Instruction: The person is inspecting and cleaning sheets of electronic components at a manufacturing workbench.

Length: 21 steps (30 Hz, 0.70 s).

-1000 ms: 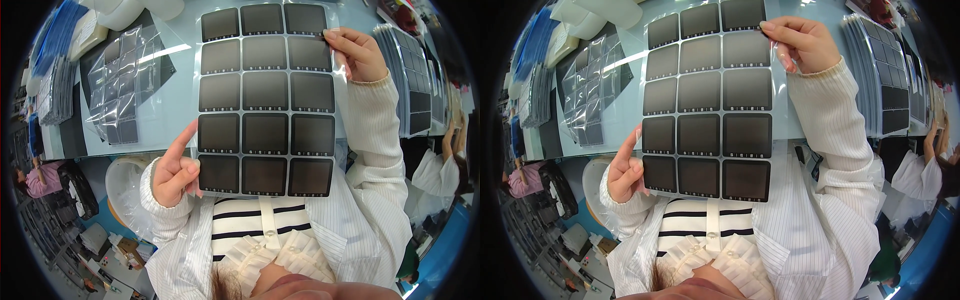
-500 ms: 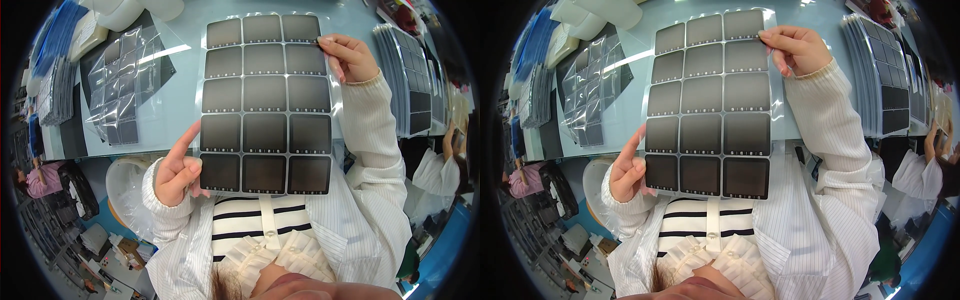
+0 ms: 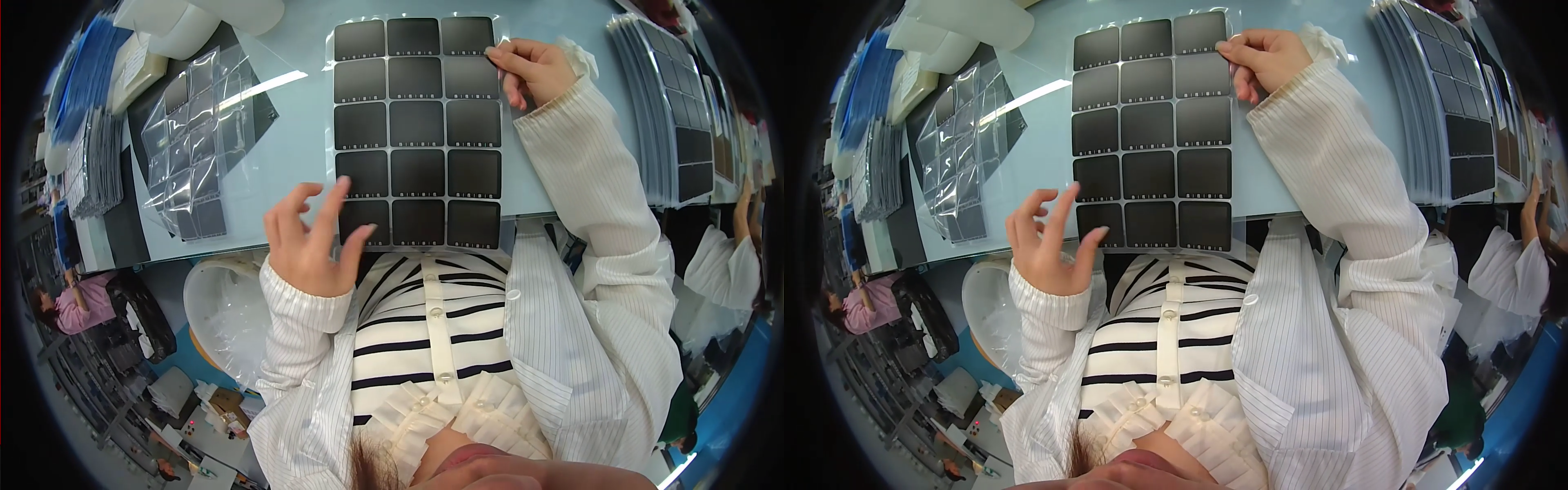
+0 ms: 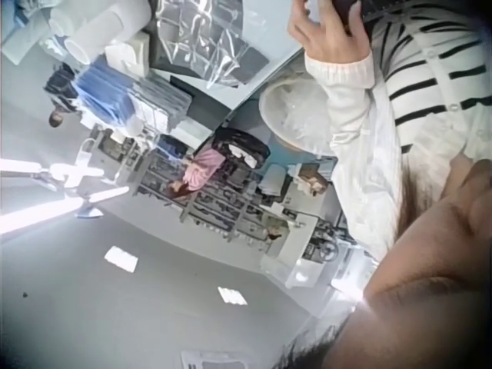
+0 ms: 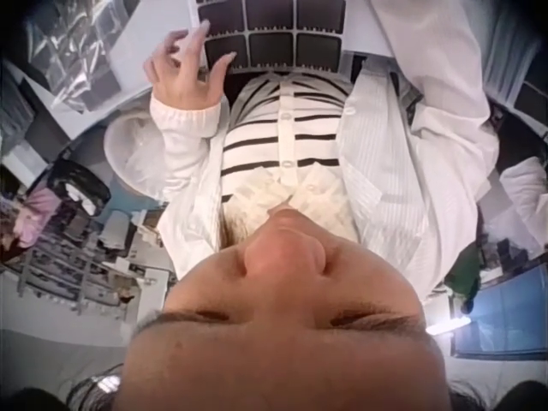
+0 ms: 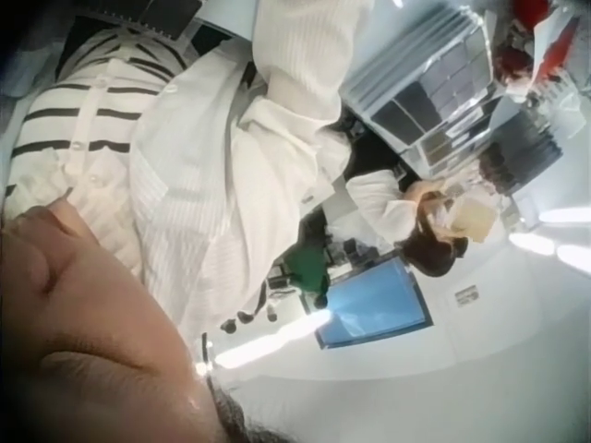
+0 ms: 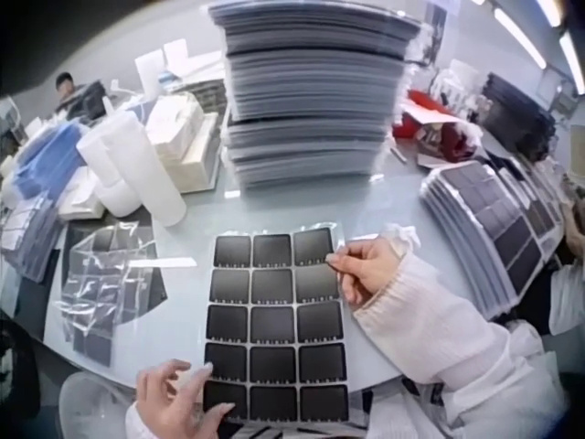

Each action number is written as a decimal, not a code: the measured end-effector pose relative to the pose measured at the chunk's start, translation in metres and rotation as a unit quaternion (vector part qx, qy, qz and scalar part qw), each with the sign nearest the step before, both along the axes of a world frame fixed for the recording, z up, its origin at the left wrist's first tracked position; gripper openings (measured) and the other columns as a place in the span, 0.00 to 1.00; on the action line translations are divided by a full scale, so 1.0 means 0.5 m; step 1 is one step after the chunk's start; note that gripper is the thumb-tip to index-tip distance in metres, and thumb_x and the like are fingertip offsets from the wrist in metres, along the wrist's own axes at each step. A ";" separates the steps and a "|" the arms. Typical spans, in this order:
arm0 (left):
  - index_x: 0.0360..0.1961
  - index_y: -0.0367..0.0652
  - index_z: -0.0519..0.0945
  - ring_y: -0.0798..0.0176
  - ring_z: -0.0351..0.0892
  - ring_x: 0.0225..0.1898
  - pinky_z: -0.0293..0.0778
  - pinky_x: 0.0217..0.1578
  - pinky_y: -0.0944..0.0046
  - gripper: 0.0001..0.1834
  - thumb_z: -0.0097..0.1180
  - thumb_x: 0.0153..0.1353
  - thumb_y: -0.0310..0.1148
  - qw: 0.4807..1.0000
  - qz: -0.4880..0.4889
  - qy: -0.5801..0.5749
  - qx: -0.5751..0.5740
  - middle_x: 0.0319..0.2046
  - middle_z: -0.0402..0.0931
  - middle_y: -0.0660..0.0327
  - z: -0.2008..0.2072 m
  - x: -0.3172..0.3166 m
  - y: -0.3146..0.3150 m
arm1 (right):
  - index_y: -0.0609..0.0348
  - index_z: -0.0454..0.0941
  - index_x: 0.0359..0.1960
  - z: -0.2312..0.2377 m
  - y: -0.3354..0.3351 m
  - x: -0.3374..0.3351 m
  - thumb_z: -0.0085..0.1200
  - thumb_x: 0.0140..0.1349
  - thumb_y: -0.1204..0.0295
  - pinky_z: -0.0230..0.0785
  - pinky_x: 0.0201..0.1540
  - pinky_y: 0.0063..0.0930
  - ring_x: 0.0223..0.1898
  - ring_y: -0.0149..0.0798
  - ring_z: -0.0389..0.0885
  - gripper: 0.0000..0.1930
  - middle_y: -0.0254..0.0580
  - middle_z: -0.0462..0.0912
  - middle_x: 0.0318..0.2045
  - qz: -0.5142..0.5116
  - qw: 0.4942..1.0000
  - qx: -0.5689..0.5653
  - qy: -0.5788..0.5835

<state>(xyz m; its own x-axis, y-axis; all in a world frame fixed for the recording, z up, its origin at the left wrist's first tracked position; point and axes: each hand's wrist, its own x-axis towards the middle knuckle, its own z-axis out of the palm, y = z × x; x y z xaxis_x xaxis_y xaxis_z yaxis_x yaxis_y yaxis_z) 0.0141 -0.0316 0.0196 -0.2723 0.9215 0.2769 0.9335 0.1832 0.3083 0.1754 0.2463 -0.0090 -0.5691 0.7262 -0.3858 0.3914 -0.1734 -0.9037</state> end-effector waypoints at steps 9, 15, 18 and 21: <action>0.49 0.53 0.77 0.46 0.64 0.49 0.65 0.48 0.56 0.31 0.62 0.43 0.54 0.989 -0.137 0.042 -0.047 0.50 0.66 0.49 -0.040 0.022 0.014 | 0.62 0.76 0.32 0.010 -0.010 -0.006 0.51 0.61 0.66 0.59 0.14 0.13 0.09 0.23 0.66 0.10 0.32 0.72 0.10 -0.022 1.000 0.003 -0.002; 0.51 0.48 0.75 0.45 0.63 0.51 0.62 0.51 0.55 0.34 0.61 0.45 0.55 0.992 -0.109 0.058 -0.033 0.51 0.66 0.48 -0.046 0.033 -0.006 | 0.64 0.74 0.32 0.010 -0.010 0.000 0.51 0.62 0.65 0.61 0.14 0.14 0.11 0.22 0.69 0.12 0.33 0.73 0.12 -0.001 1.000 -0.005 0.006; 0.52 0.41 0.73 0.43 0.61 0.55 0.61 0.52 0.54 0.37 0.62 0.44 0.54 0.996 -0.073 0.012 -0.048 0.54 0.64 0.46 -0.038 0.042 -0.010 | 0.63 0.74 0.32 0.008 -0.008 0.001 0.51 0.62 0.65 0.61 0.14 0.14 0.11 0.22 0.69 0.12 0.33 0.73 0.12 0.002 1.000 0.013 -0.014; 0.52 0.33 0.71 0.44 0.61 0.57 0.61 0.53 0.53 0.36 0.63 0.46 0.47 0.997 -0.079 -0.003 -0.021 0.56 0.64 0.45 -0.056 0.040 -0.016 | 0.62 0.75 0.31 0.003 -0.002 0.003 0.50 0.62 0.58 0.60 0.14 0.13 0.11 0.22 0.68 0.17 0.33 0.72 0.11 0.009 1.000 0.005 -0.020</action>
<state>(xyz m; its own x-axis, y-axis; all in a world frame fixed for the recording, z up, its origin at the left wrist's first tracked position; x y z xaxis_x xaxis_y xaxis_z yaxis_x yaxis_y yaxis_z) 0.0340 -0.0395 -0.0084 -0.1237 0.9640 0.2352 0.9501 0.0467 0.3084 0.1767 0.2451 -0.0077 -0.5656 0.7199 -0.4023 0.4310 -0.1578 -0.8884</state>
